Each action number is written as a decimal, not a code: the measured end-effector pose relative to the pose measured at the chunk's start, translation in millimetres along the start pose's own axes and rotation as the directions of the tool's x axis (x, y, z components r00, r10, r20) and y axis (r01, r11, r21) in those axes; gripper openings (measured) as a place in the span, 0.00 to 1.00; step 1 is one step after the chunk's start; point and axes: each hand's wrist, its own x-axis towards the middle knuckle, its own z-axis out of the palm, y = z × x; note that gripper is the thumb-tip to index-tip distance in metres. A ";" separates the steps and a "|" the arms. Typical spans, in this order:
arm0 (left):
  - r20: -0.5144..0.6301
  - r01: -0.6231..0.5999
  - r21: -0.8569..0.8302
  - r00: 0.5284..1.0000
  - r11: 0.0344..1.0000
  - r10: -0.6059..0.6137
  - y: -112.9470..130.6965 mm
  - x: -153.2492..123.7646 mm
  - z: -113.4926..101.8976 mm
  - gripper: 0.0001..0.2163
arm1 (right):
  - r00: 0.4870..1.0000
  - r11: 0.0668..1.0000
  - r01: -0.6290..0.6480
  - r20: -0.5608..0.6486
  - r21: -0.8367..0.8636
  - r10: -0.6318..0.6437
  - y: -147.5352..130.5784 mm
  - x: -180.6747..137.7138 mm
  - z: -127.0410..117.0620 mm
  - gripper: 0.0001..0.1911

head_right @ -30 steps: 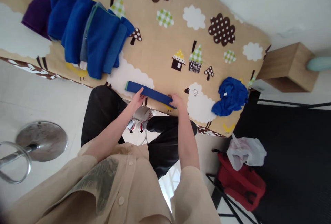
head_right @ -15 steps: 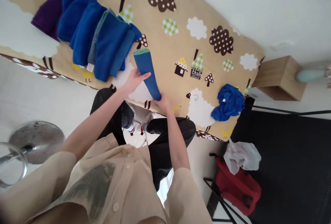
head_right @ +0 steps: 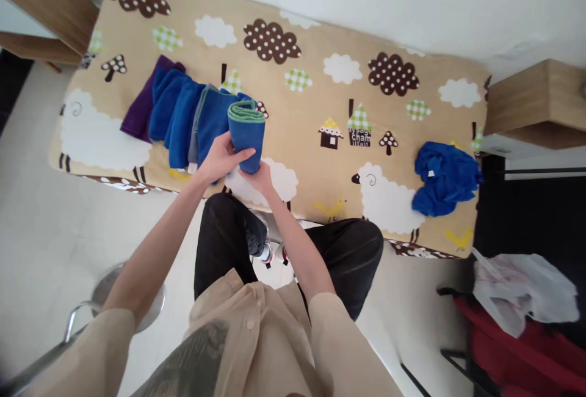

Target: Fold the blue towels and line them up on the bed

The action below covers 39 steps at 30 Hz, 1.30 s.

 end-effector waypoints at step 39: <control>-0.194 -0.222 0.292 0.939 0.930 0.285 4.0 15.9 -21.2 0.56 | 0.999 0.998 0.004 0.045 -0.069 -0.001 35.0 -1.2 -2.2 0.70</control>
